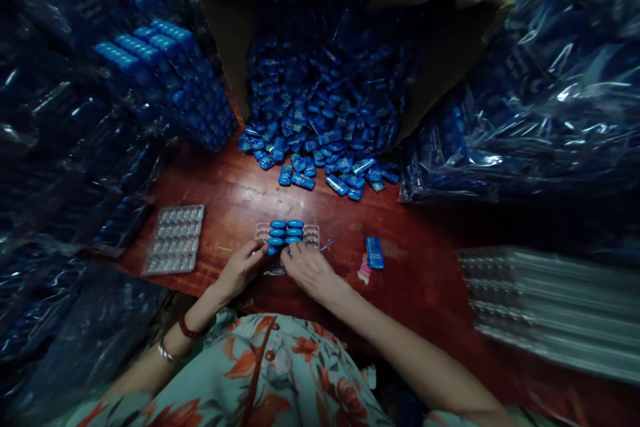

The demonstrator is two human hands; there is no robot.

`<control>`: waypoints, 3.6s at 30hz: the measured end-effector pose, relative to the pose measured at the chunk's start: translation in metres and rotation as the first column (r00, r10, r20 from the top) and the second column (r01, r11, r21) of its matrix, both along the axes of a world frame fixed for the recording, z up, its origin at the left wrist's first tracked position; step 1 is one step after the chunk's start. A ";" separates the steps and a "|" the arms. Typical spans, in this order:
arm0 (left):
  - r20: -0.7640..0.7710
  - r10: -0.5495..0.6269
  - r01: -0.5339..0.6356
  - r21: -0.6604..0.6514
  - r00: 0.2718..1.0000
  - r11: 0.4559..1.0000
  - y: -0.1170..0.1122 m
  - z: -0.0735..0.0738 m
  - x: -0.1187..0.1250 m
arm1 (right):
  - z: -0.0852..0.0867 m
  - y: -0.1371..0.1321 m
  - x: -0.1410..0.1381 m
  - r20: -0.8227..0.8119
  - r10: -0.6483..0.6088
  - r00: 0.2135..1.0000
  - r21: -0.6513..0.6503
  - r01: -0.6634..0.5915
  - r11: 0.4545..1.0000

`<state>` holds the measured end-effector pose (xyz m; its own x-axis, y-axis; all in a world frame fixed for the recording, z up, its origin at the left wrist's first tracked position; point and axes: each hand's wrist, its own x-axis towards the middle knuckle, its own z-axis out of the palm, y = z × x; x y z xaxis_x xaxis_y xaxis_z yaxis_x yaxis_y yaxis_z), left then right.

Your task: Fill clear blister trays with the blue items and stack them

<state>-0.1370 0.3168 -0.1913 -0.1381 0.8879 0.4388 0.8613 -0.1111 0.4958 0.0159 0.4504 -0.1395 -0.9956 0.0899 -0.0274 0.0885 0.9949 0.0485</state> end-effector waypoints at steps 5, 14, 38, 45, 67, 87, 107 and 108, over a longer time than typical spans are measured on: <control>0.112 0.032 -0.029 -0.029 0.993 0.999 0.003 0.007 0.000 | -0.028 0.007 0.019 -0.346 -0.092 0.934 -0.092 0.064 0.994; 0.115 0.026 -0.027 0.013 0.993 1.000 0.003 0.006 0.000 | -0.044 0.009 0.035 -0.475 -0.249 0.844 -0.314 0.102 0.944; -0.168 -0.014 0.004 -0.061 0.986 0.998 0.085 0.025 -0.060 | -0.024 0.099 -0.017 -0.436 -0.479 0.762 -0.318 0.367 0.874; -0.312 0.030 -0.158 -0.394 0.950 0.905 0.183 0.018 -0.088 | -0.017 0.133 -0.102 -0.082 -0.392 0.916 -0.185 0.373 0.909; -0.095 0.578 -0.585 -0.187 0.810 0.789 -0.007 -0.011 -0.013 | -0.049 0.006 0.060 -0.456 -0.294 0.840 -0.557 -0.011 0.830; 0.184 0.129 -0.073 -0.281 0.975 0.957 -0.031 0.050 0.005 | -0.061 -0.007 0.061 -0.422 -0.230 0.877 -0.308 0.100 0.946; -0.488 -0.366 0.163 -0.409 0.792 0.898 0.011 0.039 0.013 | -0.050 0.010 0.048 -0.624 -0.160 0.765 -0.221 0.023 0.975; -0.497 -0.345 0.174 -0.358 0.797 0.917 0.011 0.041 0.009 | -0.050 0.022 0.051 -0.619 -0.222 0.754 -0.261 0.069 0.963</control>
